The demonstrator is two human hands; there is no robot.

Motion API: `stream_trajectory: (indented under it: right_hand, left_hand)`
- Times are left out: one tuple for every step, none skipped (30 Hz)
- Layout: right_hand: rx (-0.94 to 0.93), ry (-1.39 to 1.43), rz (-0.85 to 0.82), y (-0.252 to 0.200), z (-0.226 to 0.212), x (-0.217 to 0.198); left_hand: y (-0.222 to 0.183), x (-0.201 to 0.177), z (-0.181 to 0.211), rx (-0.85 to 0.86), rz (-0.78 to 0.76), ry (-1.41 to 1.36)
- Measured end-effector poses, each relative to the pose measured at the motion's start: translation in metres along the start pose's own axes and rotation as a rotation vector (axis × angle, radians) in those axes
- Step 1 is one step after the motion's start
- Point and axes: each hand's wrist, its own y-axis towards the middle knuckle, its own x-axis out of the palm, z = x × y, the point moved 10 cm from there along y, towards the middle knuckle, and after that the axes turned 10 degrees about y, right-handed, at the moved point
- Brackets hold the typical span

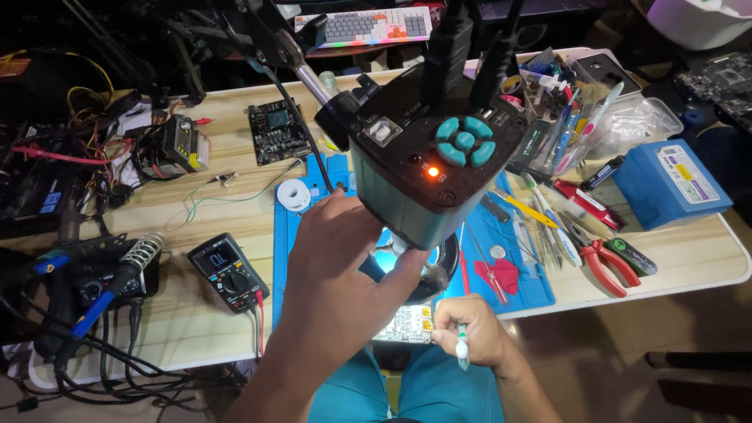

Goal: Inspecting and testing a computer motherboard using a digital microscope and a multimeter.

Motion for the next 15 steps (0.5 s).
stream_trajectory:
  right_hand:
    - [-0.006,-0.004,0.0,0.0,-0.001,0.001]
    - [-0.006,-0.005,0.0,0.0,-0.001,0.001]
    - [-0.017,-0.003,-0.006,0.0,-0.002,0.001]
    - [-0.028,-0.001,-0.012,0.0,-0.003,0.002]
    - [-0.028,-0.001,-0.014,0.0,-0.004,0.003]
    - [-0.024,-0.01,-0.009,0.0,-0.004,0.003]
    - [-0.02,-0.019,-0.004,0.0,-0.004,0.003]
    - [-0.02,-0.018,-0.006,0.001,-0.004,0.002]
    - [-0.026,-0.019,-0.008,0.001,-0.005,0.003]
    - [-0.03,-0.02,-0.01,0.0,-0.005,0.003]
    - [-0.027,-0.02,-0.01,0.002,-0.005,0.002]
    - [-0.03,-0.046,-0.007,0.001,-0.006,0.002]
    - [-0.033,-0.072,-0.005,0.001,-0.005,0.002]
    - [-0.018,-0.069,-0.007,0.002,-0.007,0.004]
    - [-0.051,-0.108,-0.01,0.003,-0.012,0.006]
  left_hand:
    - [0.001,0.0,0.0,-0.005,-0.002,-0.008]
    - [0.0,0.0,0.0,-0.006,-0.002,-0.009]
    - [0.0,0.0,0.0,0.002,0.005,0.004]
    - [-0.001,-0.001,0.0,0.009,0.011,0.018]
    - [0.0,-0.001,0.0,0.008,0.012,0.019]
    - [0.0,-0.002,0.001,0.016,0.014,-0.008]
    - [0.001,-0.003,0.002,0.025,0.015,-0.035]
    - [0.0,-0.003,0.002,0.024,0.016,-0.035]
    - [-0.001,-0.002,0.001,0.018,0.017,-0.01]
    - [-0.002,-0.001,0.0,0.011,0.017,0.012]
    - [-0.001,-0.001,-0.001,0.009,0.016,0.011]
    - [-0.001,-0.001,-0.001,0.022,0.017,0.012]
    - [-0.002,-0.001,0.0,0.034,0.019,0.013]
    - [-0.004,0.001,-0.004,0.022,0.011,0.007]
    - [-0.006,0.002,-0.005,0.032,0.027,0.008]
